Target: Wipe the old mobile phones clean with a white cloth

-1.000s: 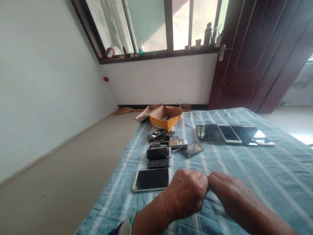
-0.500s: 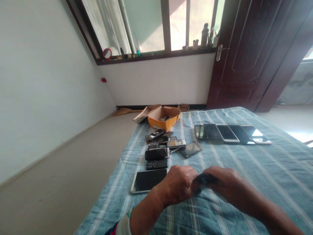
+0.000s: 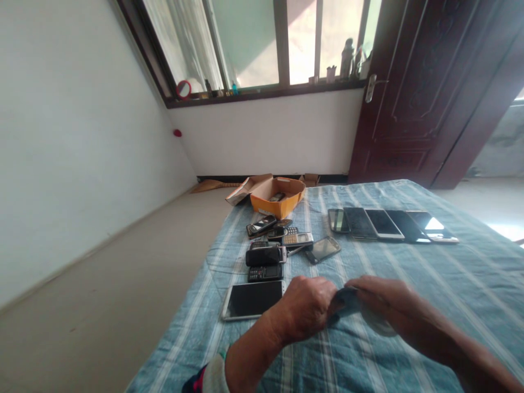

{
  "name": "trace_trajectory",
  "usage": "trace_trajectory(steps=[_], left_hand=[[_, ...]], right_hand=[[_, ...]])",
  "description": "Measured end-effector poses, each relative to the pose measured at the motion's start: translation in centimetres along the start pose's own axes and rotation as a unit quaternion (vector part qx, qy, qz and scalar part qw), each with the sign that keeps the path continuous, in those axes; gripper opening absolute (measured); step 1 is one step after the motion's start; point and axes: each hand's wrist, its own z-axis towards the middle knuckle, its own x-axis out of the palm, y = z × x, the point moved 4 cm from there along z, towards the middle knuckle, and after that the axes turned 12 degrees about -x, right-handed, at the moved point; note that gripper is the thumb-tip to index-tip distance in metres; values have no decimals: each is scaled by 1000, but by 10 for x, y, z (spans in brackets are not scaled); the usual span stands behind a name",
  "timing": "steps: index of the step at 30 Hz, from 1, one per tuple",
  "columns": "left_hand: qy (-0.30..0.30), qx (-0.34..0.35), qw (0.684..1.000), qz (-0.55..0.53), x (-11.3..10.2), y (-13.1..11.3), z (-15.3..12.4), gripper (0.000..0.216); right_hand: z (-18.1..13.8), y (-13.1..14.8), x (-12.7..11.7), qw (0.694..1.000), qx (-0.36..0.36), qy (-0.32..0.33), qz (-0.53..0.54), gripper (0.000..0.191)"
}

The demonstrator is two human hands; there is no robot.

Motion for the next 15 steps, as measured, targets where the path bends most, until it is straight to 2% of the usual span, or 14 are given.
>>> trace_trajectory(steps=[4, 11, 13, 15], left_hand=[[-6, 4, 1000, 8, 3, -1, 0, 26], [-5, 35, 999, -6, 8, -8, -1, 20], [0, 26, 1000, -17, 7, -9, -1, 17], [10, 9, 1000, -19, 5, -10, -1, 15]], right_hand=[[-1, 8, 8, 999, -2, -30, -31, 31], [0, 8, 13, 992, -80, -20, -92, 24], [-1, 12, 9, 983, -123, -57, -123, 23], [-4, 19, 4, 967, -165, -124, -148, 21]])
